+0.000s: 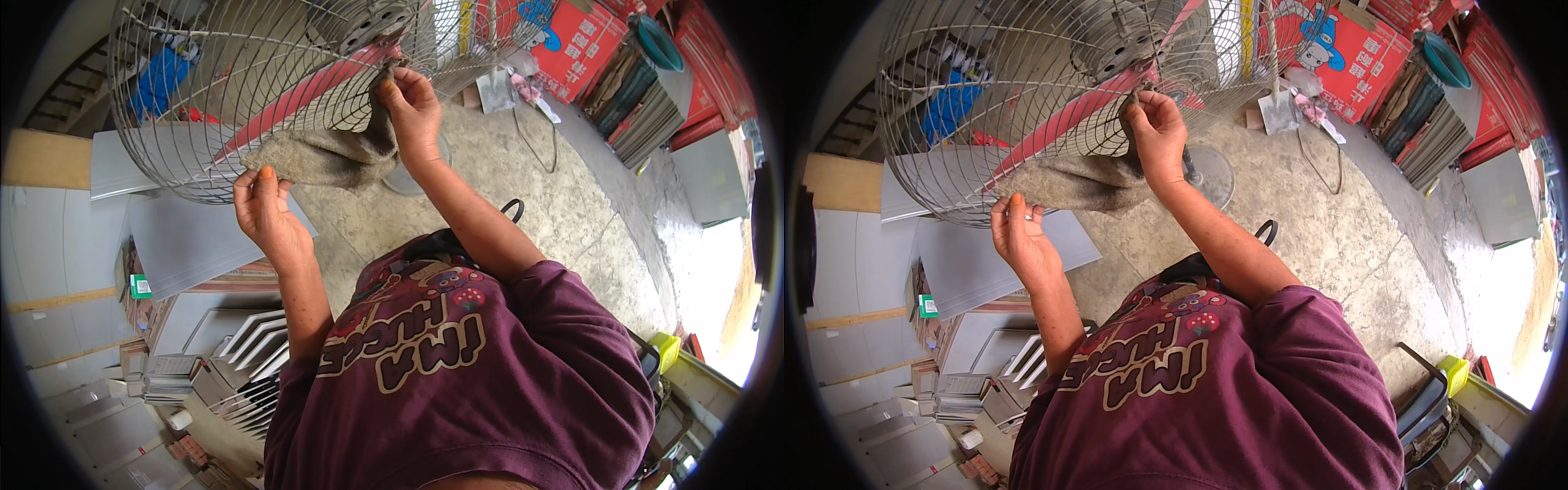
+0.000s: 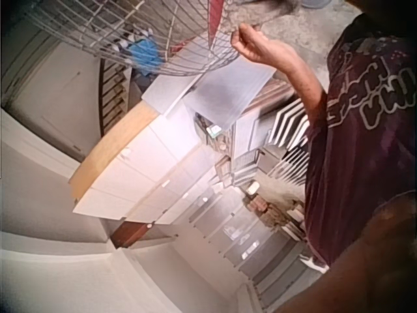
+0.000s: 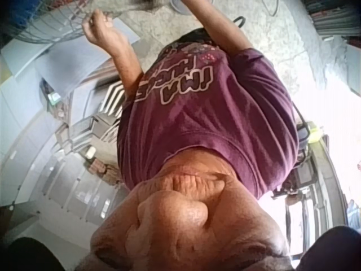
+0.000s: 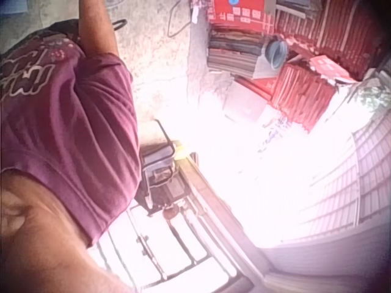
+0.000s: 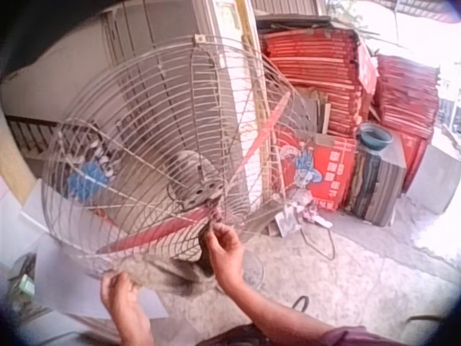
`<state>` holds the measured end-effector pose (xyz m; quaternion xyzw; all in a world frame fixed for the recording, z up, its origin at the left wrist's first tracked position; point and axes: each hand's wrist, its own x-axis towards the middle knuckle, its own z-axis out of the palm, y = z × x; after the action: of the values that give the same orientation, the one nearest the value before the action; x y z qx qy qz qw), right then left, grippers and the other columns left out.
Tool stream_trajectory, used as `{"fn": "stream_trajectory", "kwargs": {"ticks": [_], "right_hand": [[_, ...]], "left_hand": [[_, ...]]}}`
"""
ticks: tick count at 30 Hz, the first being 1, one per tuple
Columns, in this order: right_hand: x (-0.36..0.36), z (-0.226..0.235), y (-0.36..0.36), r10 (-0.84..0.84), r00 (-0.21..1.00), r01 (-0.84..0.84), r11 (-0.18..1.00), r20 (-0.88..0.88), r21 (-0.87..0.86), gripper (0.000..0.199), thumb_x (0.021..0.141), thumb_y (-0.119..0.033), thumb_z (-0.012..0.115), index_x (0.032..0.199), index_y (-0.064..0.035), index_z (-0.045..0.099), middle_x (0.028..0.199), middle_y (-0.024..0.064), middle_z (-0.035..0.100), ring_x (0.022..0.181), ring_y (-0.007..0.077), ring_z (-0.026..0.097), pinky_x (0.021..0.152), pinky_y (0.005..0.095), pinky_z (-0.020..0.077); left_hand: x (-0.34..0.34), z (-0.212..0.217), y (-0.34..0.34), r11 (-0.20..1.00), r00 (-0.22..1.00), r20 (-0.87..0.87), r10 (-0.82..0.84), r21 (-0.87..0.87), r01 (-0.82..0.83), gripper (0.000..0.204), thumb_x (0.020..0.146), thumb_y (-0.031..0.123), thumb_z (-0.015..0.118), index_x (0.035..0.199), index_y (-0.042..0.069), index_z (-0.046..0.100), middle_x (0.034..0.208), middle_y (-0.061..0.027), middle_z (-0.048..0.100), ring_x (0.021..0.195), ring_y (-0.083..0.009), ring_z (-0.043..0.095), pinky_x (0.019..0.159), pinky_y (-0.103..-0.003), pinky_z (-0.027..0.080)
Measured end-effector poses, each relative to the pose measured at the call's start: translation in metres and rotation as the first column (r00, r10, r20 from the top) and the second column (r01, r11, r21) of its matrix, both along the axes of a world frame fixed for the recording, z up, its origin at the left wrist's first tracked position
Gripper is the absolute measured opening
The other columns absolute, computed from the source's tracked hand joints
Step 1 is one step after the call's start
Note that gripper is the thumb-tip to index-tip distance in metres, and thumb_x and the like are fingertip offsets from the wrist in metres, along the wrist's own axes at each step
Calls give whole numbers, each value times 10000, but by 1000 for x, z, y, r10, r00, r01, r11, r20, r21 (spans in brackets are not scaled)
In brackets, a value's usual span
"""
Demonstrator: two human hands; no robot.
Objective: The person wipes the metal grill of a floor fan with a cloth to remove dust.
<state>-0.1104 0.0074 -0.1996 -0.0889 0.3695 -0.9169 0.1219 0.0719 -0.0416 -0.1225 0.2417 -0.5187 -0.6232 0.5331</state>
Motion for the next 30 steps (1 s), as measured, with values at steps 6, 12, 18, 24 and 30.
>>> {"fn": "stream_trajectory", "kwargs": {"ticks": [6, 12, 18, 24, 30], "right_hand": [[1, -13, 1, 53, 998, -52, 997, -16, 57, 140, 896, -11, 643, 1021, -7, 579, 912, 18, 651, 821, 85, 619, 779, 225, 512], [9, 0, 6, 85, 996, -85, 996, 33, 15, 127, 894, -24, 653, 1002, -8, 587, 903, 6, 645, 816, 76, 615, 764, 221, 505], [9, 12, 3, -16, 996, 21, 998, -88, 59, 123, 885, -22, 660, 999, -7, 617, 894, -1, 650, 804, 56, 598, 740, 206, 494], [16, -15, -9, 38, 989, -6, 977, -144, 214, 102, 860, -27, 687, 956, -22, 655, 858, -23, 664, 775, 39, 594, 714, 207, 499], [14, -18, -2, 94, 987, -58, 966, -132, 250, 105, 868, -12, 675, 970, -17, 652, 896, -9, 669, 797, 43, 598, 729, 206, 497]], "left_hand": [[2, -3, -3, 1000, 1000, -14, -15, -3, 15, 111, 893, 75, 659, 970, 84, 580, 900, -5, 603, 841, -97, 539, 775, -322, 454], [2, -3, -5, 1000, 1000, -20, -8, 6, 8, 121, 892, 68, 658, 976, 80, 572, 884, -3, 610, 840, -95, 540, 772, -315, 452], [4, -3, -7, 1000, 999, -34, -26, -15, 25, 116, 895, 64, 652, 980, 80, 575, 892, 0, 608, 844, -92, 542, 771, -312, 450], [2, -5, -8, 1000, 1000, -20, -10, 1, 10, 115, 892, 62, 651, 980, 88, 582, 890, 0, 611, 848, -90, 543, 772, -309, 447], [4, -7, -12, 1000, 999, -29, -16, -7, 15, 111, 894, 69, 653, 979, 87, 584, 907, -1, 609, 853, -89, 543, 773, -310, 446]]}}
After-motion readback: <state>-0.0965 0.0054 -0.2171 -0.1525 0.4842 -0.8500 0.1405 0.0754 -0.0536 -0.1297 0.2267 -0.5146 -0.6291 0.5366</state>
